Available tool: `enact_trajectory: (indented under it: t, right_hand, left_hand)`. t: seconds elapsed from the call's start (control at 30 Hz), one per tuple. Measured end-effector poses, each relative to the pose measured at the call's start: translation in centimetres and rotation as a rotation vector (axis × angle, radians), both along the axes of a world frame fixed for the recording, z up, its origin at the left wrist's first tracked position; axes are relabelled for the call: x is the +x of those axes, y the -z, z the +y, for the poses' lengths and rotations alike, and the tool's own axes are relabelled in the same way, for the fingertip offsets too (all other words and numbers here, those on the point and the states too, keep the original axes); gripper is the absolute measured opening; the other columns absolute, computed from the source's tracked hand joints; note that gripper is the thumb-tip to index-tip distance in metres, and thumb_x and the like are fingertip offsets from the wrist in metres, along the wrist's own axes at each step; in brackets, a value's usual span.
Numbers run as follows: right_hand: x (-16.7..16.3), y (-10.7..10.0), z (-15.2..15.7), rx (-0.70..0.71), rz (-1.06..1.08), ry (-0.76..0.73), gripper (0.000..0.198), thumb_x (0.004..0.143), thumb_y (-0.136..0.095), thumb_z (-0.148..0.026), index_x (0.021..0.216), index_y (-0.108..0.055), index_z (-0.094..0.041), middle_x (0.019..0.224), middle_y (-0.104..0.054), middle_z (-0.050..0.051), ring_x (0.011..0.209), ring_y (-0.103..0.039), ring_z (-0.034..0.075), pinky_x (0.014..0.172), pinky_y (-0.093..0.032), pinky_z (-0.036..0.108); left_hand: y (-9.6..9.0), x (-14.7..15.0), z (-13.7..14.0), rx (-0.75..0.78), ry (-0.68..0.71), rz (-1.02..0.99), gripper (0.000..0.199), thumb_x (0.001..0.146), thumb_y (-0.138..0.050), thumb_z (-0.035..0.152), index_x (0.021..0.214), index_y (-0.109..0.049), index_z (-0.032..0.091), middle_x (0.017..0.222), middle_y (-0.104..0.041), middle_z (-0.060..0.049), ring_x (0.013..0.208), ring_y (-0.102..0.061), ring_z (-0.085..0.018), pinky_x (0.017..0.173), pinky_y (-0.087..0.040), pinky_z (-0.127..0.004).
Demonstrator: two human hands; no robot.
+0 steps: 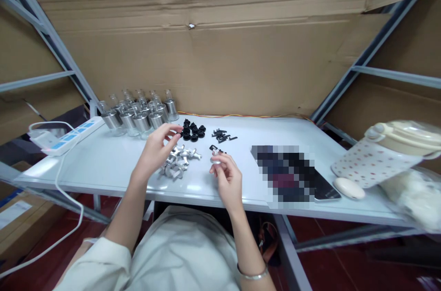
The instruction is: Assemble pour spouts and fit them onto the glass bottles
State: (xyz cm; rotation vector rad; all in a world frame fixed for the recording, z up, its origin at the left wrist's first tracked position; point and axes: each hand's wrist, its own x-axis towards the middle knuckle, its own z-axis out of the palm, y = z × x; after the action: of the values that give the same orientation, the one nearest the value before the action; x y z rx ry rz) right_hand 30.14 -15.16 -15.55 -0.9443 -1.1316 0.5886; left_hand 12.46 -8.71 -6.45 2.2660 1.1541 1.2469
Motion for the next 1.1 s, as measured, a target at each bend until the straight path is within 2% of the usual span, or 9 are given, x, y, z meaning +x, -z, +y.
enact_trajectory:
  t: [0.1, 0.17, 0.23, 0.4, 0.63, 0.77, 0.9, 1.03, 1.1]
  right_hand:
    - [0.1, 0.1, 0.0, -0.012, -0.020, 0.007, 0.009, 0.084, -0.055, -0.023, 0.085, -0.063, -0.021, 0.098, -0.056, 0.004, 0.055, -0.053, 0.007, 0.052, -0.042, 0.025]
    - [0.1, 0.2, 0.0, -0.016, -0.040, 0.014, 0.008, 0.084, -0.054, -0.023, 0.085, -0.062, -0.021, 0.099, -0.056, 0.004, 0.055, -0.052, 0.007, 0.054, -0.042, 0.026]
    - [0.1, 0.2, 0.0, -0.014, -0.051, 0.017, 0.008, 0.085, -0.054, -0.024, 0.084, -0.061, -0.020, 0.098, -0.056, 0.004, 0.054, -0.051, 0.007, 0.056, -0.043, 0.026]
    - [0.2, 0.4, 0.0, -0.003, -0.056, 0.013, 0.009, 0.085, -0.053, -0.023, 0.083, -0.061, -0.020, 0.097, -0.056, 0.004, 0.054, -0.050, 0.006, 0.058, -0.044, 0.026]
    - [0.2, 0.5, 0.1, 0.000, -0.032, 0.018, 0.009, 0.085, -0.053, -0.021, 0.082, -0.061, -0.021, 0.097, -0.055, 0.003, 0.053, -0.049, 0.006, 0.056, -0.043, 0.025]
    - [0.2, 0.2, 0.0, 0.015, -0.020, 0.029, 0.010, 0.085, -0.053, -0.022, 0.081, -0.061, -0.020, 0.095, -0.056, 0.003, 0.052, -0.049, 0.006, 0.055, -0.043, 0.026]
    - [0.1, 0.1, 0.0, 0.020, -0.010, 0.041, 0.010, 0.084, -0.053, -0.022, 0.080, -0.061, -0.020, 0.094, -0.056, 0.003, 0.052, -0.050, 0.006, 0.056, -0.044, 0.026]
    - [0.1, 0.1, 0.0, 0.014, 0.012, 0.063, 0.008, 0.083, -0.055, -0.023, 0.080, -0.062, -0.020, 0.094, -0.057, 0.003, 0.052, -0.052, 0.007, 0.055, -0.044, 0.026]
    - [0.2, 0.1, -0.1, -0.003, 0.014, 0.084, 0.007, 0.082, -0.056, -0.025, 0.080, -0.062, -0.020, 0.094, -0.059, 0.003, 0.052, -0.052, 0.007, 0.056, -0.045, 0.027]
  left_hand:
    - [-1.3, -0.1, 3.2, -0.051, -0.027, 0.283, 0.023, 0.085, -0.047, 0.014, 0.104, -0.059, 0.019, 0.104, -0.065, -0.004, 0.086, -0.061, -0.016, 0.078, -0.047, -0.028]
    - [-1.5, 0.2, 5.5, -0.093, -0.041, 0.507, 0.027, 0.084, -0.046, 0.013, 0.107, -0.059, 0.020, 0.105, -0.066, -0.005, 0.091, -0.062, -0.018, 0.080, -0.047, -0.029]
    - [-1.2, 0.5, 7.6, -0.122, -0.076, 0.648, 0.030, 0.084, -0.043, 0.011, 0.108, -0.060, 0.019, 0.106, -0.066, -0.006, 0.096, -0.061, -0.020, 0.081, -0.046, -0.029]
    - [0.3, 1.1, 11.4, -0.146, -0.140, 0.743, 0.036, 0.081, -0.043, 0.007, 0.110, -0.061, 0.017, 0.107, -0.067, -0.011, 0.101, -0.061, -0.024, 0.083, -0.046, -0.032]
    - [2.4, 1.9, 13.6, -0.149, -0.157, 0.764, 0.026, 0.081, -0.057, 0.024, 0.105, -0.066, 0.018, 0.111, -0.067, -0.012, 0.103, -0.061, -0.027, 0.083, -0.047, -0.033]
    - [2.5, 2.1, 13.7, -0.143, -0.154, 0.737, 0.017, 0.080, -0.059, 0.020, 0.092, -0.070, 0.016, 0.098, -0.070, -0.012, 0.098, -0.063, -0.027, 0.081, -0.047, -0.034]
    - [0.9, 2.0, 12.2, -0.102, -0.129, 0.653, 0.015, 0.080, -0.057, 0.015, 0.089, -0.069, 0.014, 0.095, -0.069, -0.012, 0.097, -0.063, -0.026, 0.084, -0.047, -0.034]
    - [-0.9, 1.5, 7.2, -0.047, -0.054, 0.467, 0.019, 0.085, -0.054, 0.022, 0.100, -0.065, 0.017, 0.099, -0.067, -0.007, 0.092, -0.062, -0.017, 0.083, -0.048, -0.027]
    - [-0.5, 1.5, 3.7, -0.086, 0.082, 0.136, 0.017, 0.083, -0.057, 0.022, 0.097, -0.065, 0.016, 0.094, -0.067, -0.006, 0.085, -0.063, -0.016, 0.076, -0.050, -0.026]
